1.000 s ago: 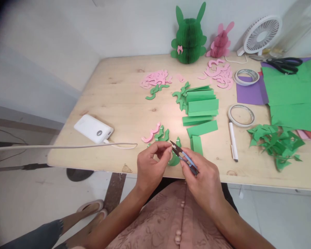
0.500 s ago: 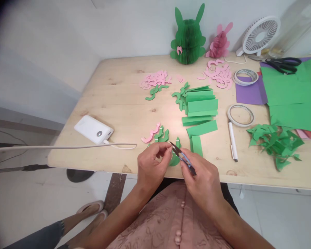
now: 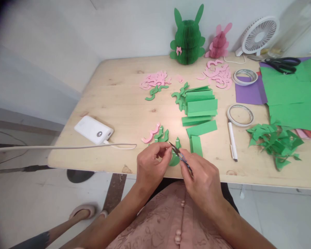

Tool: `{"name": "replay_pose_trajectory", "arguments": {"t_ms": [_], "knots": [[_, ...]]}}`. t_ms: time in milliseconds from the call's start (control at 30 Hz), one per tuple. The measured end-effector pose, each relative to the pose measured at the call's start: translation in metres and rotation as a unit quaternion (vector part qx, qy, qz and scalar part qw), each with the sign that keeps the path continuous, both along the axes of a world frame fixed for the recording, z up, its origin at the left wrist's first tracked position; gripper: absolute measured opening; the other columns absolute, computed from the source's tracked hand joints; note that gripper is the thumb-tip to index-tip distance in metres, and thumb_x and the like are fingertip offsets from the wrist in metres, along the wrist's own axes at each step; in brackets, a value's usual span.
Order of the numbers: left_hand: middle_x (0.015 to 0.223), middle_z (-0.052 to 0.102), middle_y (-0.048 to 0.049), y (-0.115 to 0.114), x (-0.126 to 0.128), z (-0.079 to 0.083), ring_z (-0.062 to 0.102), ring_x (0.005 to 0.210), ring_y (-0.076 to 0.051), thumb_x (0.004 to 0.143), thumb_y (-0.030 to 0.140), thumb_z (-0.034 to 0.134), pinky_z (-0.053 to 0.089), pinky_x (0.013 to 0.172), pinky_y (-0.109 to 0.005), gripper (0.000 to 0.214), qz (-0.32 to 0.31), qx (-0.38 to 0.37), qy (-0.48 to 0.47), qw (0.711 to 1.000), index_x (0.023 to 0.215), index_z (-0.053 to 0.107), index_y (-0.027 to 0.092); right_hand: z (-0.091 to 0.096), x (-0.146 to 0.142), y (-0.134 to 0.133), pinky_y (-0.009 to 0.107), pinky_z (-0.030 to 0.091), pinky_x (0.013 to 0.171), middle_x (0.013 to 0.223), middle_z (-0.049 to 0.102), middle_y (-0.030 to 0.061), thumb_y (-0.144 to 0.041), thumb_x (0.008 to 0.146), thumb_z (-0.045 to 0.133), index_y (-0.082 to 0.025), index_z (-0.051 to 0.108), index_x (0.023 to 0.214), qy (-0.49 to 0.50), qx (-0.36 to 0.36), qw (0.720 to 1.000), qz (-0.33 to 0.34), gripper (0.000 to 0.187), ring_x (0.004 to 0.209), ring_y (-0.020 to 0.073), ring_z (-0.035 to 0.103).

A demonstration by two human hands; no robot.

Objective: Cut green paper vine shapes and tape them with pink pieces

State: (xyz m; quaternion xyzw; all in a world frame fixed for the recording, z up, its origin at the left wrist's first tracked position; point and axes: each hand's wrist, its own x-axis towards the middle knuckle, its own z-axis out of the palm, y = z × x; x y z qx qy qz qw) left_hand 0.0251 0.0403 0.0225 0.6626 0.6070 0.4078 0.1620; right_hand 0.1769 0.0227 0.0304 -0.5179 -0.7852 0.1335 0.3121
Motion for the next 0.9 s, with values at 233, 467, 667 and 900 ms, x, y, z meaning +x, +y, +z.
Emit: {"name": "replay_pose_trajectory", "arguments": {"t_ms": [233, 467, 667, 900], "knots": [[0.069, 0.069, -0.0022, 0.0013, 0.0006, 0.0008, 0.061, 0.060, -0.012, 0.085, 0.016, 0.053, 0.048, 0.061, -0.024, 0.013, -0.001, 0.015, 0.006, 1.000, 0.079, 0.064, 0.017, -0.0024, 0.0018, 0.0003, 0.030, 0.059, 0.078, 0.102, 0.074, 0.0083, -0.017, 0.090, 0.051, -0.016, 0.063, 0.115, -0.010, 0.000, 1.000, 0.009, 0.028, 0.090, 0.0195, 0.072], [0.063, 0.066, -0.0008, 0.0031, -0.0005, 0.0015, 0.059, 0.056, -0.012, 0.083, 0.014, 0.053, 0.045, 0.058, -0.023, 0.013, -0.008, 0.017, 0.028, 0.999, 0.075, 0.063, 0.017, -0.0021, 0.0016, -0.0004, 0.032, 0.058, 0.080, 0.103, 0.074, 0.0073, -0.016, 0.091, 0.050, -0.018, 0.061, 0.118, -0.014, -0.008, 1.000, 0.014, 0.029, 0.090, 0.0193, 0.071], [0.059, 0.062, 0.0004, 0.0053, -0.0015, 0.0009, 0.056, 0.054, -0.012, 0.079, 0.011, 0.053, 0.040, 0.054, -0.023, 0.012, -0.011, 0.043, 0.053, 0.998, 0.072, 0.062, 0.016, -0.0023, 0.0011, -0.0001, 0.032, 0.056, 0.085, 0.101, 0.074, 0.0089, -0.014, 0.091, 0.052, -0.015, 0.061, 0.115, -0.014, 0.001, 1.000, 0.024, 0.026, 0.090, 0.0193, 0.071], [0.054, 0.058, 0.0028, 0.0051, -0.0030, 0.0013, 0.053, 0.052, -0.010, 0.075, 0.010, 0.053, 0.040, 0.053, -0.020, 0.012, -0.016, -0.025, -0.005, 1.000, 0.069, 0.061, 0.017, -0.0031, 0.0003, -0.0006, 0.030, 0.057, 0.081, 0.101, 0.074, 0.0088, -0.016, 0.091, 0.052, -0.014, 0.062, 0.112, -0.007, -0.005, 1.000, 0.014, 0.024, 0.089, 0.0183, 0.071]]}}
